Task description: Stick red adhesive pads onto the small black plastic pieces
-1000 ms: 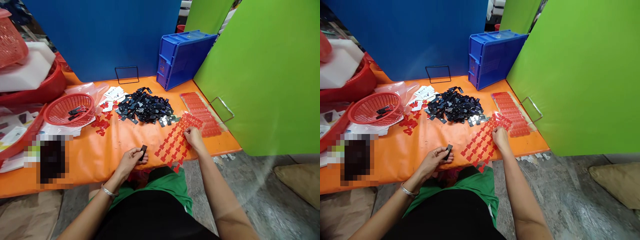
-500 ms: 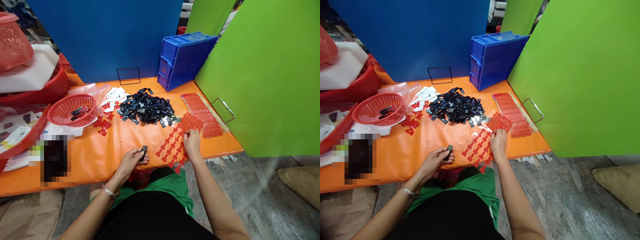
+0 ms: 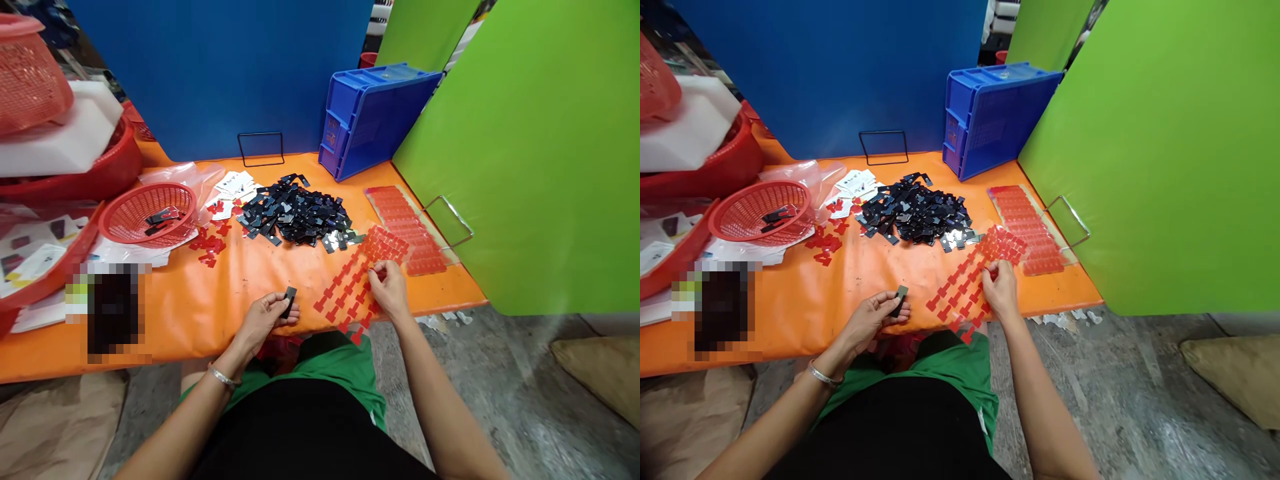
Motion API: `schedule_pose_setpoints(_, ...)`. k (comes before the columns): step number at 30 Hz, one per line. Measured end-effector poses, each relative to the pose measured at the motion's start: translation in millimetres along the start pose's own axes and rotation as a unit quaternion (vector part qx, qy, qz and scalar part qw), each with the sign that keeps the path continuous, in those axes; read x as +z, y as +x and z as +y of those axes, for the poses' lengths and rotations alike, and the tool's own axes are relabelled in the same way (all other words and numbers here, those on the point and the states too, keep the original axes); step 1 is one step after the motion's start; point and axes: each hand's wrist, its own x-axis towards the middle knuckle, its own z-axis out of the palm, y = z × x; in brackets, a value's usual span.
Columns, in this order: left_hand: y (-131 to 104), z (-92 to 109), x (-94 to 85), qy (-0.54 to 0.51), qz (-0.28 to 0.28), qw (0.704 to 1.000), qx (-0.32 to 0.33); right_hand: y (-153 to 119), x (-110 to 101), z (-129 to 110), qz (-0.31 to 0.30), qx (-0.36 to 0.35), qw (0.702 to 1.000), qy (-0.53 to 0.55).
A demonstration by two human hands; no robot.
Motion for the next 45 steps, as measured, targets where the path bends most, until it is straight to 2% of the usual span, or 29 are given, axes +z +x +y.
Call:
schedule_pose_setpoints(3,1.6,-2.6,-1.2,-0.007,-0.003,1.000,0.004,4.3,-8.0,8.0,-0.002,0.049,0.994,0.102)
schedule_pose_setpoints(6,4.0,-6.3,-2.8,-0.014,-0.006,1.000,0.012,8.5,-13.5,11.3,-0.008,0.083,0.984,0.157)
schedule_pose_setpoints(9,5.3,-8.7,-4.0,-0.024,-0.005,1.000,0.017,6.4,-14.4,1.1,-0.009,0.104,0.980,0.168)
schedule_pose_setpoints(11,4.9,-9.4,-4.6,-0.036,-0.006,0.999,0.016,-1.0,-9.8,-15.3,-0.009,0.112,0.978,0.176)
schedule_pose_setpoints(14,3.6,-9.9,-5.4,-0.057,-0.017,0.998,0.018,-21.0,7.7,-50.5,-0.049,0.093,0.974,0.202)
schedule_pose_setpoints(18,3.3,-11.0,-7.2,-0.074,-0.026,0.997,0.020,-52.2,43.3,-96.0,-0.164,0.056,0.954,0.247)
schedule_pose_setpoints(22,4.1,-11.9,-8.8,-0.088,-0.048,0.995,0.028,-71.2,71.8,-118.7,-0.205,0.065,0.938,0.270)
schedule_pose_setpoints(27,3.3,-10.5,-8.5,-0.094,-0.051,0.993,0.039,-78.7,83.5,-120.2,-0.195,0.057,0.941,0.271)
schedule_pose_setpoints(45,3.5,-9.6,-8.6,-0.077,-0.062,0.994,0.039,-83.0,82.0,-128.8,-0.182,0.075,0.941,0.277)
